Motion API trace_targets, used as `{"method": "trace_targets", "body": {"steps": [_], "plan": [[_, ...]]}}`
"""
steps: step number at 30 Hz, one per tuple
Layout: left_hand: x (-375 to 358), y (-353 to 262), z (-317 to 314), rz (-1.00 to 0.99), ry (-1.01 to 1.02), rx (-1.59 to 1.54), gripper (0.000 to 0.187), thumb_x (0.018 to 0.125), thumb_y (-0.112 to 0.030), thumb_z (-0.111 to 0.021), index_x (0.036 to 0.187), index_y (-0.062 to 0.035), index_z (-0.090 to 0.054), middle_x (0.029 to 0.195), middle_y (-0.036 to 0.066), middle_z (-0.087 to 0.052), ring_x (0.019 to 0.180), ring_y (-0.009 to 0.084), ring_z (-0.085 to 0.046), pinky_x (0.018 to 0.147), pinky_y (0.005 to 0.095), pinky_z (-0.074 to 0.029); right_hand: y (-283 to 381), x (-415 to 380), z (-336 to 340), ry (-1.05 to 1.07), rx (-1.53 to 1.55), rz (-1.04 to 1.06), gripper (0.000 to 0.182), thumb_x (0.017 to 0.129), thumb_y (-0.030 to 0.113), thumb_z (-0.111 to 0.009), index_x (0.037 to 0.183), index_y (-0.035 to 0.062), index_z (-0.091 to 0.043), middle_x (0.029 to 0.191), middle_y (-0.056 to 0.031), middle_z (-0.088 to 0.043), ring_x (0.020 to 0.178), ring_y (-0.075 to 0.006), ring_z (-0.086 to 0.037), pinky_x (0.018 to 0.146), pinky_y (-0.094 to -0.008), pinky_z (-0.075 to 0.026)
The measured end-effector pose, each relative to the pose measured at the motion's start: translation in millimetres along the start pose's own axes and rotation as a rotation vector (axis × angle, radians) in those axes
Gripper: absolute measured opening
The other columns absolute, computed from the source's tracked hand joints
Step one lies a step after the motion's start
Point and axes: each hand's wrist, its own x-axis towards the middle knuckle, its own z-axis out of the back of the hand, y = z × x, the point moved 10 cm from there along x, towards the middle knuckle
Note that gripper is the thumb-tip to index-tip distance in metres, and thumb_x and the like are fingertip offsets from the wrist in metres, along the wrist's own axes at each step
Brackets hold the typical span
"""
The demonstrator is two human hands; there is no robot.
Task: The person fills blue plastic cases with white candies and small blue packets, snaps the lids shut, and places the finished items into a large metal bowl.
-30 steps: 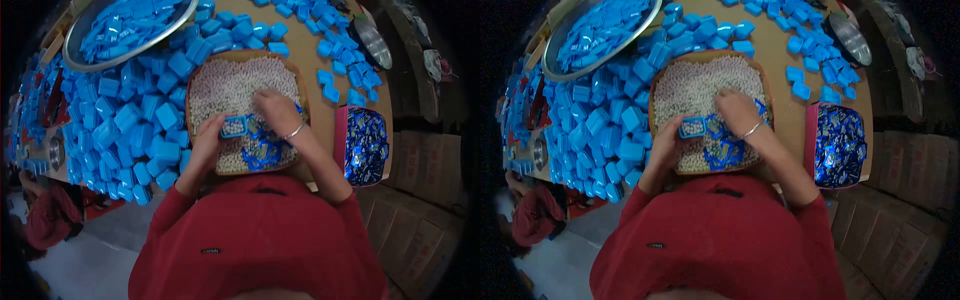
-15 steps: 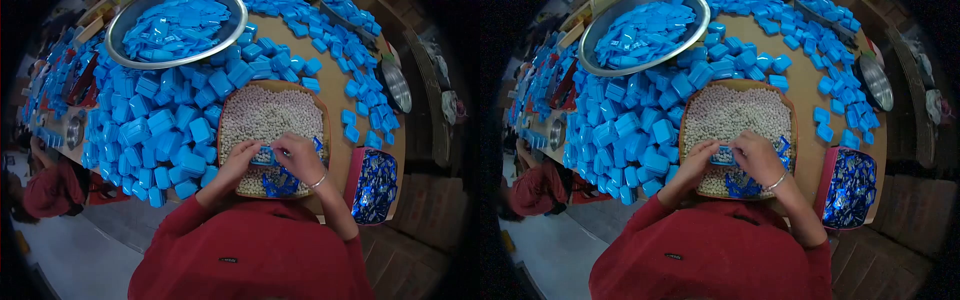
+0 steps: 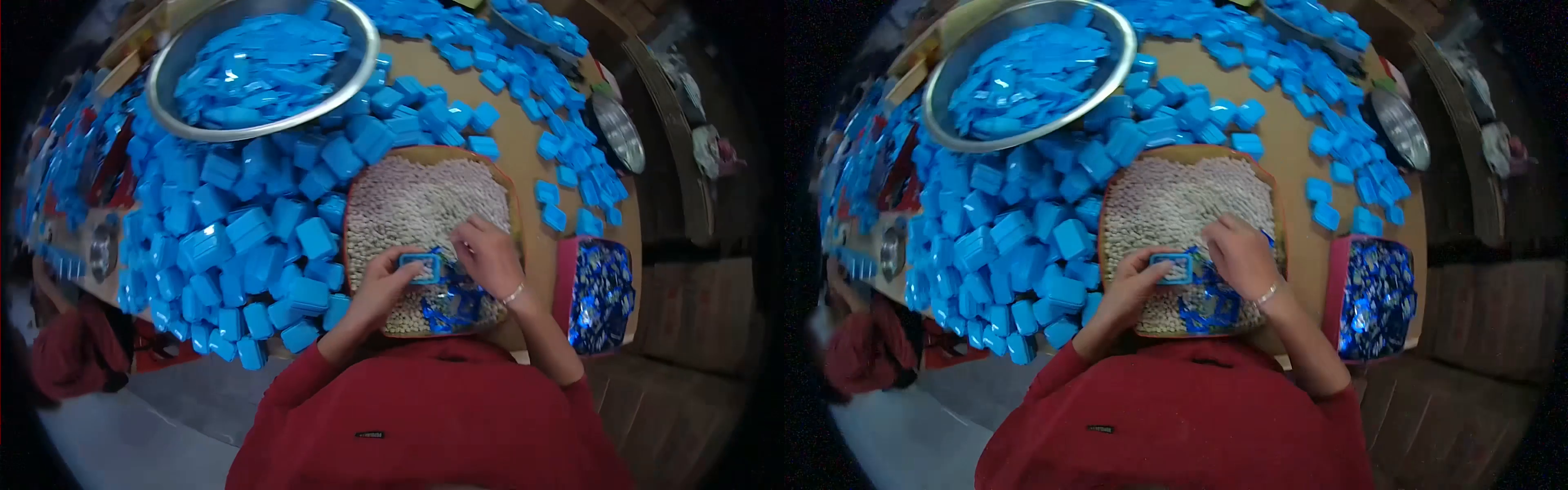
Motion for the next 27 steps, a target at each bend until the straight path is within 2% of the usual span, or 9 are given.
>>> {"method": "trace_targets", "body": {"steps": [3,6,8,10,20,23,24,26,27], "plan": [[-1,-6,-1,-0.103,0.020,0.132,0.026,0.084,-0.003,-0.063,0.110,-0.0021,-0.058,0.096,0.004,-0.064,0.084,0.0110,-0.061,0.072,0.0241,-0.052,-37,-20,-16,0.076,-0.191,0.010,0.004,0.079,0.009,-0.059,0.080,0.0052,-0.059,0.081,-0.0123,-0.054,0.079,-0.0316,-0.057,0.068,-0.0427,-0.047],[-2,-9,-2,-0.096,0.010,0.215,0.024,0.082,0.002,-0.062,0.106,-0.0018,-0.059,0.093,0.004,-0.064,0.081,0.0093,-0.060,0.070,0.0228,-0.050,-37,-35,42,-0.190,-0.081,-0.015,0.006,0.077,0.009,-0.062,0.079,0.0043,-0.059,0.081,-0.0127,-0.055,0.079,-0.0316,-0.056,0.066,-0.0416,-0.047],[-4,-12,1,-0.127,-0.027,0.200,0.023,0.082,0.003,-0.062,0.104,-0.0022,-0.059,0.090,0.003,-0.064,0.077,0.0091,-0.060,0.068,0.0225,-0.050,-64,-57,93,-0.344,-0.139,-0.272,0.005,0.077,0.009,-0.063,0.079,0.0046,-0.061,0.079,-0.0126,-0.056,0.079,-0.0310,-0.057,0.065,-0.0412,-0.047],[-4,-12,1,-0.114,-0.022,0.182,0.022,0.082,0.003,-0.062,0.103,-0.0023,-0.059,0.089,0.003,-0.063,0.077,0.0090,-0.060,0.068,0.0226,-0.050,-114,-81,118,-0.340,-0.279,-0.459,0.005,0.078,0.010,-0.063,0.079,0.0051,-0.063,0.080,-0.0127,-0.058,0.077,-0.0320,-0.058,0.066,-0.0414,-0.047],[-2,-9,6,-0.111,-0.048,0.167,0.024,0.084,-0.002,-0.061,0.108,-0.0024,-0.057,0.096,0.004,-0.064,0.083,0.0111,-0.061,0.071,0.0263,-0.052,-231,-18,86,-0.030,-0.522,-0.359,0.013,0.070,0.016,-0.067,0.073,0.0035,-0.067,0.085,-0.0169,-0.059,0.087,-0.0351,-0.057,0.076,-0.0436,-0.048],[-1,-12,-1,-0.138,0.030,0.174,0.042,0.080,0.003,-0.060,0.121,-0.0008,-0.052,0.105,0.006,-0.063,0.092,0.0146,-0.062,0.081,0.0273,-0.051,-225,10,63,0.159,-0.703,-0.348,0.015,0.069,0.018,-0.067,0.068,0.0030,-0.065,0.086,-0.0186,-0.059,0.089,-0.0350,-0.056,0.077,-0.0443,-0.048],[-1,-11,-2,-0.126,0.075,0.153,0.054,0.076,0.008,-0.061,0.127,-0.0011,-0.047,0.111,0.006,-0.061,0.098,0.0151,-0.060,0.085,0.0272,-0.049,-209,17,64,0.051,-0.634,-0.245,0.015,0.072,0.016,-0.067,0.072,0.0019,-0.062,0.096,-0.0177,-0.059,0.088,-0.0350,-0.056,0.077,-0.0441,-0.048],[-3,-17,-4,-0.171,0.046,0.136,0.057,0.074,0.011,-0.060,0.128,-0.0011,-0.046,0.115,0.006,-0.059,0.102,0.0146,-0.059,0.087,0.0270,-0.048,-112,19,83,-0.253,-0.334,0.057,0.015,0.077,0.011,-0.065,0.083,0.0012,-0.057,0.110,-0.0163,-0.056,0.092,-0.0350,-0.056,0.077,-0.0416,-0.048],[-2,-15,-2,-0.155,0.037,0.123,0.058,0.074,0.012,-0.059,0.129,-0.0011,-0.046,0.117,0.006,-0.058,0.105,0.0142,-0.058,0.090,0.0267,-0.047,-82,18,75,-0.123,-0.038,-0.007,0.016,0.079,0.011,-0.065,0.089,0.0036,-0.056,0.111,-0.0153,-0.055,0.094,-0.0343,-0.056,0.077,-0.0407,-0.049]]}}
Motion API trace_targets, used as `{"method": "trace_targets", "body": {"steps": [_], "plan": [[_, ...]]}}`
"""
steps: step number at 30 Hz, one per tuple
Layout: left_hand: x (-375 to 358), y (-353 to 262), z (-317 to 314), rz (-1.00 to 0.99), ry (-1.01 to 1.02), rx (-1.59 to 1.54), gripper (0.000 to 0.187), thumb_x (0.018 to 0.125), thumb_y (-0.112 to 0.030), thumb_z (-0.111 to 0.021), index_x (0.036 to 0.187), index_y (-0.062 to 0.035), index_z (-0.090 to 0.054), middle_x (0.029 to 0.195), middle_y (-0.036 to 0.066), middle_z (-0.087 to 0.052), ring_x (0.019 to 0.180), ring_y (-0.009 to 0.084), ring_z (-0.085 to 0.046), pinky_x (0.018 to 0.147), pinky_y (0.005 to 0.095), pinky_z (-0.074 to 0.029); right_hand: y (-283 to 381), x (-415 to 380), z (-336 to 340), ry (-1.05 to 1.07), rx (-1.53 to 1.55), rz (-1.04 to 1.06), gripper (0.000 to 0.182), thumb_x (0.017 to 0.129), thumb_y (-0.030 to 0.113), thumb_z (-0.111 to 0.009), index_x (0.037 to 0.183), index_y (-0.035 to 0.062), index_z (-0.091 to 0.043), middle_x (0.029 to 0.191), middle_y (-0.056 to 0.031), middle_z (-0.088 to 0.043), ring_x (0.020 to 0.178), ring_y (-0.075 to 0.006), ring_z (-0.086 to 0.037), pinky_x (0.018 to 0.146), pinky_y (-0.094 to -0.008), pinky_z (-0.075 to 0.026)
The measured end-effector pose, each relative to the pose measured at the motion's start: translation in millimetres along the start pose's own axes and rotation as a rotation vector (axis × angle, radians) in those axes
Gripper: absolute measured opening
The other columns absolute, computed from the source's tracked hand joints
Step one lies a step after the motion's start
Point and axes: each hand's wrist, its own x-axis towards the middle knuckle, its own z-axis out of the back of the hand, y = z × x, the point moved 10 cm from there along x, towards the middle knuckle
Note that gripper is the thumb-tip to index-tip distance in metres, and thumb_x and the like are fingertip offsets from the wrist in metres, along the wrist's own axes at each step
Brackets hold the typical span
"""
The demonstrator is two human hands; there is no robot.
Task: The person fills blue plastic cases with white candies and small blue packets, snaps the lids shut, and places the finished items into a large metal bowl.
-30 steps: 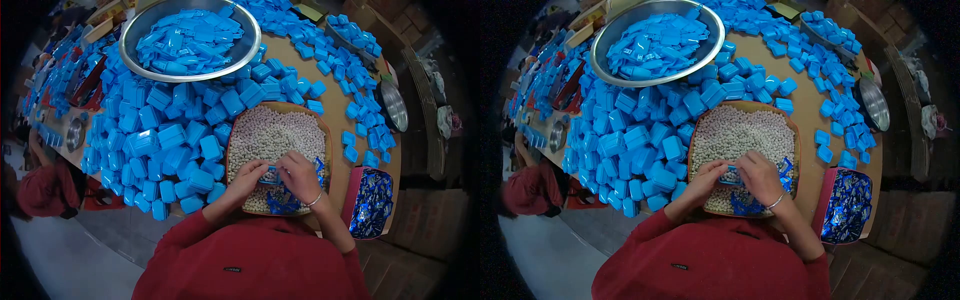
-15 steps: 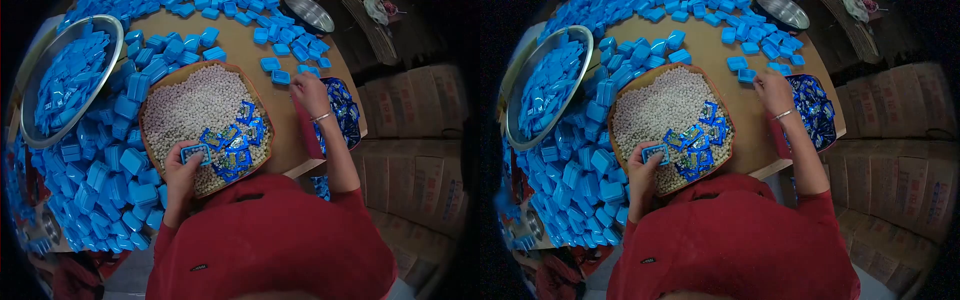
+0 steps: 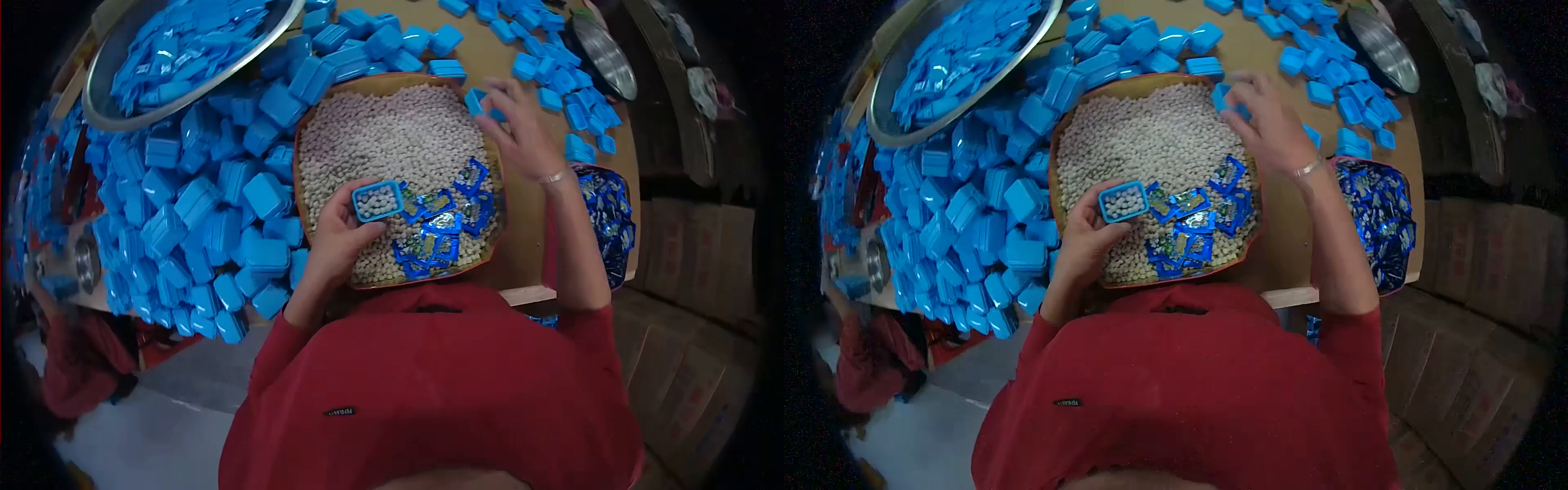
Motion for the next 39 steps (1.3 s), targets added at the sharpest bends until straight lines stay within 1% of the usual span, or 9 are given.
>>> {"method": "trace_targets", "body": {"steps": [1,3,6,14,23,30,32,37,39], "plan": [[0,2,0,0.017,0.008,-0.006,0.058,0.074,0.012,-0.059,0.128,-0.0011,-0.046,0.116,0.006,-0.058,0.105,0.0141,-0.058,0.090,0.0268,-0.047,29,-8,-16,0.132,0.281,-0.089,0.019,0.080,0.012,-0.064,0.095,0.0060,-0.055,0.112,-0.0142,-0.054,0.097,-0.0336,-0.057,0.077,-0.0398,-0.049],[1,5,-3,0.014,0.036,-0.004,0.057,0.074,0.012,-0.060,0.128,-0.0009,-0.046,0.115,0.005,-0.058,0.105,0.0136,-0.058,0.091,0.0272,-0.047,104,-26,-40,0.220,0.256,0.239,0.020,0.079,0.008,-0.064,0.096,0.0065,-0.054,0.116,-0.0141,-0.054,0.099,-0.0330,-0.057,0.077,-0.0377,-0.050],[1,5,-2,-0.014,0.053,-0.016,0.056,0.075,0.011,-0.061,0.128,-0.0004,-0.046,0.114,0.005,-0.058,0.104,0.0131,-0.057,0.091,0.0274,-0.047,145,-41,-55,0.228,0.155,0.311,0.023,0.076,0.003,-0.067,0.093,0.0051,-0.052,0.118,-0.0151,-0.054,0.105,-0.0360,-0.056,0.083,-0.0400,-0.050],[-6,-2,-13,-0.087,0.086,0.076,0.049,0.079,0.007,-0.060,0.125,-0.0015,-0.047,0.106,0.003,-0.058,0.095,0.0088,-0.057,0.079,0.0235,-0.048,149,-53,-65,0.200,0.162,0.363,0.020,0.078,0.002,-0.064,0.095,0.0018,-0.053,0.120,-0.0163,-0.055,0.107,-0.0343,-0.057,0.086,-0.0376,-0.050],[-10,-3,-13,-0.140,0.094,0.093,0.050,0.082,0.005,-0.063,0.128,0.0011,-0.045,0.112,0.006,-0.059,0.104,0.0122,-0.057,0.089,0.0279,-0.047,146,-57,-64,0.123,0.202,0.339,0.014,0.078,0.001,-0.065,0.084,-0.0014,-0.052,0.116,-0.0166,-0.056,0.103,-0.0321,-0.059,0.084,-0.0361,-0.052],[-17,-16,-15,-0.207,0.043,0.271,0.052,0.077,0.007,-0.059,0.127,0.0007,-0.046,0.106,0.005,-0.059,0.098,0.0112,-0.057,0.084,0.0266,-0.048,152,-56,-54,0.012,0.263,0.350,0.011,0.077,-0.002,-0.066,0.080,-0.0030,-0.055,0.115,-0.0167,-0.057,0.103,-0.0317,-0.060,0.085,-0.0374,-0.051],[-18,-20,-14,-0.241,0.016,0.238,0.053,0.073,0.007,-0.058,0.124,-0.0003,-0.049,0.099,0.003,-0.060,0.092,0.0090,-0.057,0.079,0.0245,-0.049,155,-54,-52,0.011,0.264,0.355,0.013,0.076,-0.001,-0.063,0.085,-0.0024,-0.054,0.114,-0.0165,-0.057,0.102,-0.0326,-0.060,0.086,-0.0375,-0.051],[-18,-26,-19,-0.218,0.109,0.236,0.053,0.078,-0.003,-0.066,0.127,0.0002,-0.045,0.110,0.005,-0.056,0.099,0.0093,-0.054,0.085,0.0262,-0.047,154,-57,-57,-0.019,0.256,0.405,0.015,0.075,-0.001,-0.063,0.086,-0.0026,-0.054,0.113,-0.0168,-0.057,0.102,-0.0325,-0.060,0.085,-0.0380,-0.051],[-16,-28,-16,-0.217,0.009,0.233,0.038,0.085,-0.008,-0.065,0.119,0.0004,-0.051,0.100,0.004,-0.059,0.088,0.0079,-0.056,0.074,0.0232,-0.048,149,-56,-65,0.007,0.270,0.285,0.016,0.074,0.001,-0.066,0.085,-0.0025,-0.054,0.111,-0.0152,-0.058,0.100,-0.0302,-0.061,0.084,-0.0383,-0.052]]}}
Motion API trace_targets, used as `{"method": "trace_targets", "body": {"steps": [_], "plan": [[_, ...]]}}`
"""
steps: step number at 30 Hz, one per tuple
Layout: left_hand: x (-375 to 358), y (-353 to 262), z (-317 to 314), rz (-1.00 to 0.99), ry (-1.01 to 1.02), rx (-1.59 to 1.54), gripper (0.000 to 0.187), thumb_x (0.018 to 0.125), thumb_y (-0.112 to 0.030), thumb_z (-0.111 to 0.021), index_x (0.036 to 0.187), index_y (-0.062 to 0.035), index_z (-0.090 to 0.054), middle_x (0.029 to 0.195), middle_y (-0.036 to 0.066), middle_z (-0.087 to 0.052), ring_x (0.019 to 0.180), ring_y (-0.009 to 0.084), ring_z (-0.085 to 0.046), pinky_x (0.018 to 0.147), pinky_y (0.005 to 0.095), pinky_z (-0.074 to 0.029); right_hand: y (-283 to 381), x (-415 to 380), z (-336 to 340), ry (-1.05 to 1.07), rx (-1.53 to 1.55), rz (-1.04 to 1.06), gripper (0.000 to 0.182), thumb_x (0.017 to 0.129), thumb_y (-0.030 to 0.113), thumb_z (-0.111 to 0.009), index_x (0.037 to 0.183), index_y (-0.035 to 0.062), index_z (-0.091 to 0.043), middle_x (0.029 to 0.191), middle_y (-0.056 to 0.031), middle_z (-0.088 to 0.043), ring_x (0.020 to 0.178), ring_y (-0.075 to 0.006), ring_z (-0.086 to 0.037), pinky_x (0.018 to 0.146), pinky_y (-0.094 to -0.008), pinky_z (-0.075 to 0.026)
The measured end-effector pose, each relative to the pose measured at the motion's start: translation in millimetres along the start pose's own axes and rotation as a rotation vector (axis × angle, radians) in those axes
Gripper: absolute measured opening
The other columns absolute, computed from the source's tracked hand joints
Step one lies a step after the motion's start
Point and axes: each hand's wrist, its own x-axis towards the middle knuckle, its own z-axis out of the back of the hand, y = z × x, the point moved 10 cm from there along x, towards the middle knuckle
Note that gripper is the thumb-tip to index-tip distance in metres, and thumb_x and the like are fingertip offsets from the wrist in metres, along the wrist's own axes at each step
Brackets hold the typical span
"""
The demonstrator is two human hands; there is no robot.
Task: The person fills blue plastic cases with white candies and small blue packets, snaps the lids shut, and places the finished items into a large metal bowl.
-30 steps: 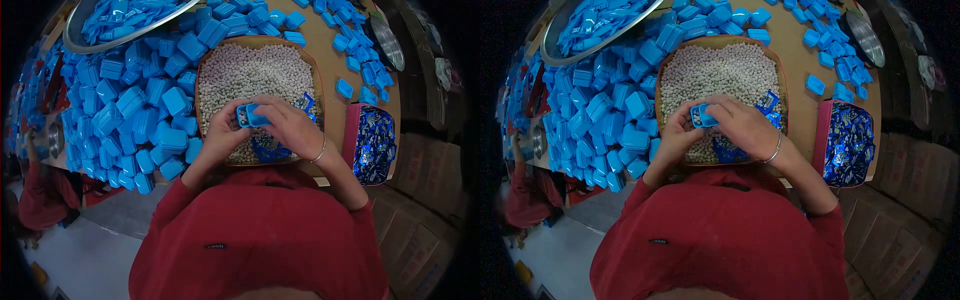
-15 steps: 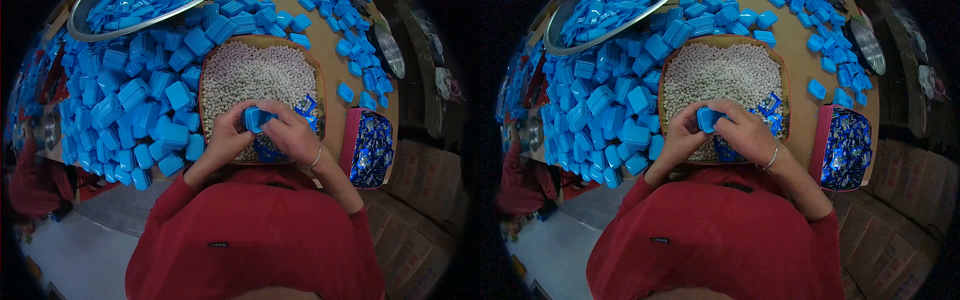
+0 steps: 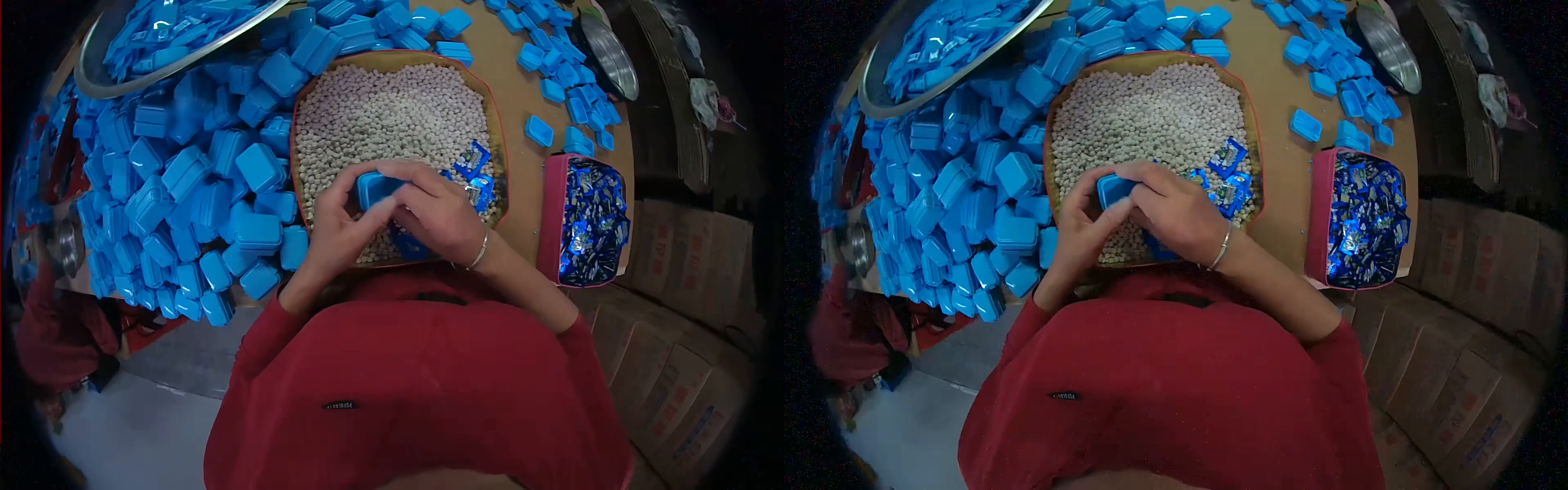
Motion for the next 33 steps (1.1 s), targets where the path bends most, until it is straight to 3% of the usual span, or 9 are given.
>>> {"method": "trace_targets", "body": {"steps": [4,7,10,13,17,21,27,31,33], "plan": [[3,19,7,0.132,-0.021,0.041,0.024,0.088,-0.007,-0.057,0.111,0.0006,-0.055,0.087,0.002,-0.060,0.071,0.0042,-0.053,0.059,0.0192,-0.042,-50,-8,10,0.116,0.557,-0.347,0.020,0.080,0.006,-0.067,0.099,0.0062,-0.062,0.108,-0.0143,-0.060,0.099,-0.0315,-0.060,0.076,-0.0331,-0.051],[7,22,8,0.107,-0.041,0.024,0.025,0.088,-0.006,-0.055,0.112,0.0003,-0.055,0.085,0.001,-0.059,0.069,0.0037,-0.051,0.058,0.0186,-0.041,-88,-18,54,0.096,-0.424,-0.310,0.021,0.078,0.005,-0.066,0.099,0.0066,-0.064,0.104,-0.0102,-0.064,0.097,-0.0264,-0.061,0.076,-0.0327,-0.052],[7,19,9,0.091,-0.044,0.051,0.026,0.088,-0.006,-0.054,0.114,-0.0011,-0.055,0.087,0.001,-0.058,0.071,0.0045,-0.051,0.058,0.0191,-0.042,-97,-25,46,0.247,-0.855,-0.293,0.026,0.073,0.006,-0.067,0.098,0.0073,-0.064,0.098,-0.0095,-0.064,0.092,-0.0266,-0.060,0.072,-0.0359,-0.051],[4,8,10,0.125,-0.098,-0.062,0.028,0.089,-0.006,-0.053,0.116,-0.0034,-0.055,0.093,0.002,-0.058,0.076,0.0060,-0.053,0.061,0.0207,-0.046,-101,-27,43,0.277,-0.859,-0.325,0.031,0.068,0.007,-0.068,0.099,0.0077,-0.064,0.095,-0.0083,-0.063,0.089,-0.0255,-0.058,0.070,-0.0364,-0.050],[2,11,14,0.175,-0.083,-0.092,0.029,0.089,-0.005,-0.052,0.118,-0.0048,-0.055,0.102,0.003,-0.057,0.085,0.0078,-0.055,0.066,0.0226,-0.050,-104,-29,60,0.167,-0.484,-0.442,0.009,0.075,0.008,-0.062,0.083,0.0034,-0.062,0.082,-0.0142,-0.062,0.077,-0.0311,-0.061,0.064,-0.0384,-0.048],[5,18,9,0.152,-0.030,-0.101,0.028,0.090,-0.005,-0.051,0.118,-0.0019,-0.055,0.105,0.003,-0.058,0.092,0.0088,-0.056,0.074,0.0232,-0.050,-80,-23,48,-0.033,0.705,-0.716,0.005,0.085,0.005,-0.065,0.087,0.0013,-0.064,0.080,0.0050,-0.061,0.070,-0.0012,-0.053,0.060,-0.0201,-0.044],[3,10,2,0.106,0.028,-0.216,0.031,0.093,-0.011,-0.054,0.122,0.0003,-0.053,0.111,0.005,-0.058,0.099,0.0108,-0.055,0.086,0.0241,-0.044,-64,-5,16,0.005,0.448,-0.681,0.012,0.075,0.004,-0.067,0.084,0.0013,-0.060,0.073,-0.0046,-0.062,0.065,-0.0088,-0.059,0.057,-0.0245,-0.046],[4,11,-1,0.108,0.063,-0.189,0.035,0.094,-0.016,-0.055,0.125,-0.0012,-0.051,0.114,0.005,-0.057,0.101,0.0108,-0.054,0.087,0.0249,-0.046,-39,7,9,0.014,0.244,-0.490,0.010,0.076,0.004,-0.066,0.082,0.0018,-0.058,0.070,-0.0060,-0.058,0.063,-0.0135,-0.059,0.057,-0.0275,-0.046],[4,18,3,0.156,0.029,-0.254,0.035,0.095,-0.017,-0.054,0.126,-0.0024,-0.051,0.116,0.005,-0.057,0.102,0.0112,-0.055,0.087,0.0263,-0.047,-53,0,7,-0.075,0.506,-0.565,0.009,0.076,0.003,-0.066,0.082,0.0017,-0.059,0.073,-0.0094,-0.058,0.064,-0.0188,-0.060,0.057,-0.0296,-0.047]]}}
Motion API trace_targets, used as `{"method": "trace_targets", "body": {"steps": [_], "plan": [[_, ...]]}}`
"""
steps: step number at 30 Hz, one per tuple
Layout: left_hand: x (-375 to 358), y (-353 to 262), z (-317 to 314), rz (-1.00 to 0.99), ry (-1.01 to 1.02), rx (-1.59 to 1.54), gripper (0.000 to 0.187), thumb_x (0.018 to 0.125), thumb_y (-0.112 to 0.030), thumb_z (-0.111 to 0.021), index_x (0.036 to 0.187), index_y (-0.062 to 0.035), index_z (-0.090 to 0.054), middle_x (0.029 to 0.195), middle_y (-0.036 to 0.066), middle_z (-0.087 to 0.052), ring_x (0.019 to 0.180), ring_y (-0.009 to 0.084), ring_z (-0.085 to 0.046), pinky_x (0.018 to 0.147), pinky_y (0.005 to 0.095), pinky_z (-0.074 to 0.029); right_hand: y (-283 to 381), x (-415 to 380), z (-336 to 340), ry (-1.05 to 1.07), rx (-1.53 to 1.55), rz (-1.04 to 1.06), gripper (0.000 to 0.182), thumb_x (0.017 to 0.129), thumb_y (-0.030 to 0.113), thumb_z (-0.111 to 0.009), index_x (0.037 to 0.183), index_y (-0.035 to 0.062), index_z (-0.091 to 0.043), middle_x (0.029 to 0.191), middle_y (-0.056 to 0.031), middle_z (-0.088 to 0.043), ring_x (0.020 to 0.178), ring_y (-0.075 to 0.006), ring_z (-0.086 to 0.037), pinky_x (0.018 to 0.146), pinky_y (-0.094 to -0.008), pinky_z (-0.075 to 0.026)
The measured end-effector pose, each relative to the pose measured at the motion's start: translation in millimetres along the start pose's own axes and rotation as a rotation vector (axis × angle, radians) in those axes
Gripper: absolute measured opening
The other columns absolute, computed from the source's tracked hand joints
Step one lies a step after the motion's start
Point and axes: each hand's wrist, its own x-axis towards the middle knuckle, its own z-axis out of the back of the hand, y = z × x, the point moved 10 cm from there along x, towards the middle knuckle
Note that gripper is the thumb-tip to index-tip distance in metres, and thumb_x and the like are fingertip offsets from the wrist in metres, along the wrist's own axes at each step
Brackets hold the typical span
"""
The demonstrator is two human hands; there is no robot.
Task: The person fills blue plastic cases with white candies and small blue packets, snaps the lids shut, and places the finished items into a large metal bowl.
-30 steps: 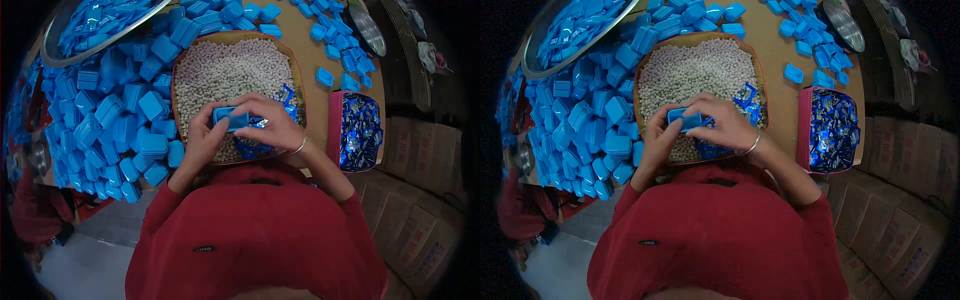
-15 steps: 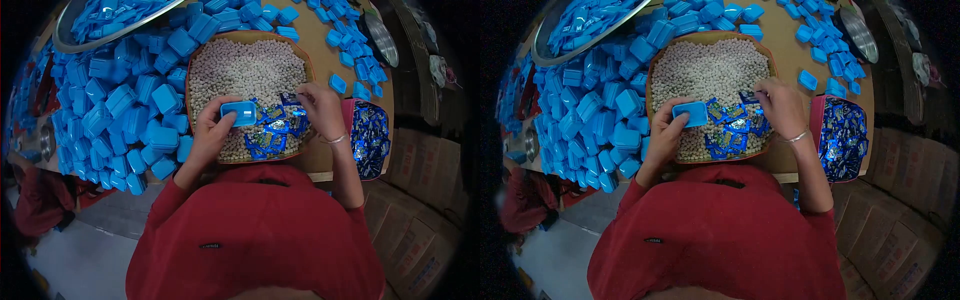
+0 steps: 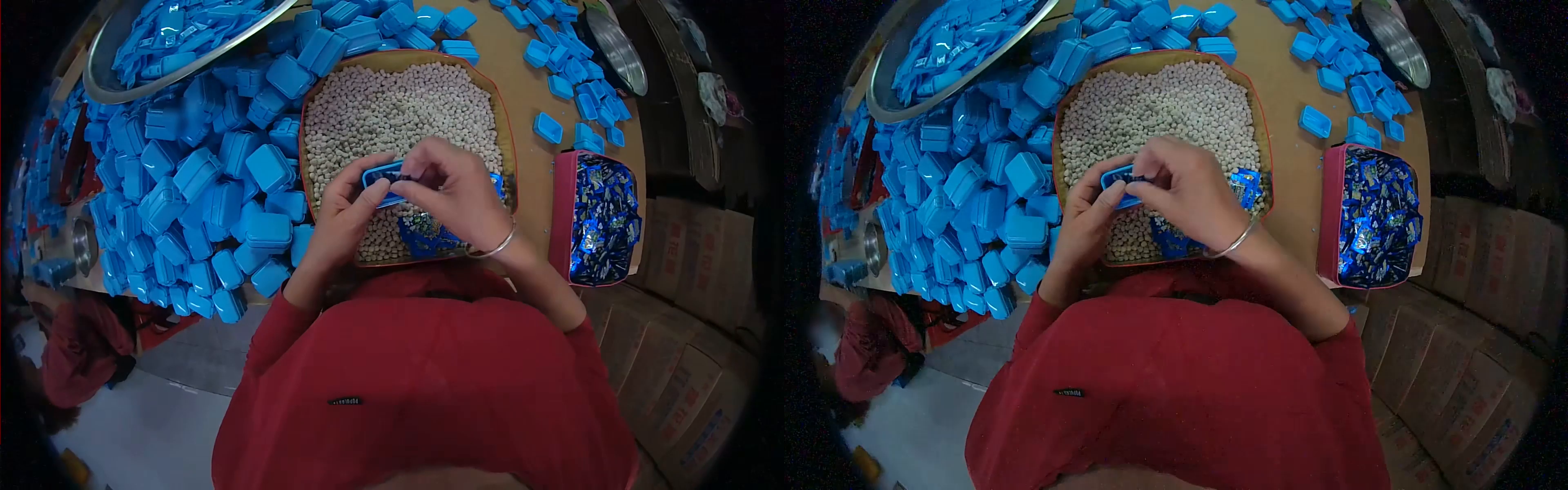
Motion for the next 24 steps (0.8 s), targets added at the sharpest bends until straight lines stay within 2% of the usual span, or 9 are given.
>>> {"method": "trace_targets", "body": {"steps": [1,2,4,5,7,14,18,21,24], "plan": [[0,0,2,0.024,-0.031,-0.036,0.034,0.095,-0.017,-0.053,0.126,-0.0030,-0.051,0.117,0.005,-0.057,0.102,0.0115,-0.055,0.087,0.0273,-0.048,-9,2,3,-0.011,0.138,-0.035,0.009,0.077,0.003,-0.066,0.082,0.0016,-0.059,0.074,-0.0112,-0.058,0.064,-0.0215,-0.061,0.057,-0.0307,-0.047],[0,-2,4,0.046,-0.066,-0.073,0.034,0.095,-0.017,-0.053,0.126,-0.0036,-0.050,0.117,0.005,-0.057,0.103,0.0118,-0.056,0.087,0.0284,-0.049,-22,6,18,-0.063,0.010,-0.056,0.009,0.078,0.006,-0.066,0.084,0.0016,-0.060,0.078,-0.0155,-0.058,0.068,-0.0293,-0.060,0.060,-0.0342,-0.047],[0,-2,8,0.058,-0.095,-0.151,0.032,0.096,-0.017,-0.051,0.126,-0.0059,-0.050,0.118,0.006,-0.057,0.103,0.0130,-0.057,0.085,0.0307,-0.051,-16,6,27,-0.069,-0.599,0.134,0.015,0.081,0.010,-0.067,0.091,0.0021,-0.061,0.077,-0.0106,-0.057,0.068,-0.0218,-0.059,0.060,-0.0317,-0.047],[1,-1,8,0.075,-0.094,-0.182,0.032,0.096,-0.017,-0.052,0.126,-0.0061,-0.051,0.117,0.006,-0.057,0.103,0.0129,-0.057,0.084,0.0304,-0.051,-31,0,20,-0.017,-0.736,0.034,0.021,0.080,0.017,-0.068,0.094,0.0028,-0.060,0.082,-0.0137,-0.056,0.072,-0.0320,-0.059,0.063,-0.0397,-0.048],[0,2,8,0.111,-0.092,-0.245,0.032,0.095,-0.017,-0.053,0.124,-0.0064,-0.051,0.117,0.005,-0.058,0.102,0.0127,-0.058,0.083,0.0297,-0.052,-39,-8,0,0.038,-0.857,0.052,0.023,0.078,0.018,-0.070,0.093,0.0037,-0.059,0.086,-0.0144,-0.055,0.074,-0.0342,-0.059,0.064,-0.0418,-0.047],[3,12,26,0.060,-0.166,0.041,0.028,0.087,-0.007,-0.061,0.114,-0.0063,-0.055,0.110,0.005,-0.061,0.091,0.0142,-0.063,0.072,0.0288,-0.055,-26,-5,10,-0.064,-0.585,0.131,0.013,0.079,0.009,-0.064,0.088,0.0027,-0.055,0.084,-0.0160,-0.058,0.076,-0.0375,-0.059,0.065,-0.0436,-0.048],[4,13,22,0.122,-0.180,0.013,0.034,0.082,0.000,-0.060,0.115,-0.0048,-0.055,0.108,0.005,-0.061,0.090,0.0137,-0.062,0.072,0.0272,-0.054,-17,0,44,-0.120,-0.064,0.039,0.009,0.085,0.005,-0.061,0.092,0.0005,-0.064,0.078,-0.0067,-0.058,0.066,-0.0115,-0.055,0.059,-0.0274,-0.044],[6,8,7,0.090,-0.039,-0.044,0.040,0.078,0.002,-0.063,0.117,-0.0040,-0.054,0.102,0.002,-0.059,0.090,0.0110,-0.058,0.075,0.0258,-0.051,14,3,20,0.135,-0.154,0.086,0.009,0.084,0.005,-0.063,0.091,0.0004,-0.064,0.078,-0.0077,-0.058,0.067,-0.0127,-0.057,0.059,-0.0284,-0.044],[6,4,-4,0.048,0.088,-0.024,0.051,0.073,0.005,-0.064,0.122,-0.0036,-0.052,0.108,0.003,-0.057,0.096,0.0114,-0.056,0.083,0.0272,-0.049,16,9,4,0.127,-0.285,0.083,0.011,0.076,0.003,-0.068,0.083,0.0003,-0.060,0.075,-0.0118,-0.058,0.068,-0.0231,-0.060,0.059,-0.0329,-0.046]]}}
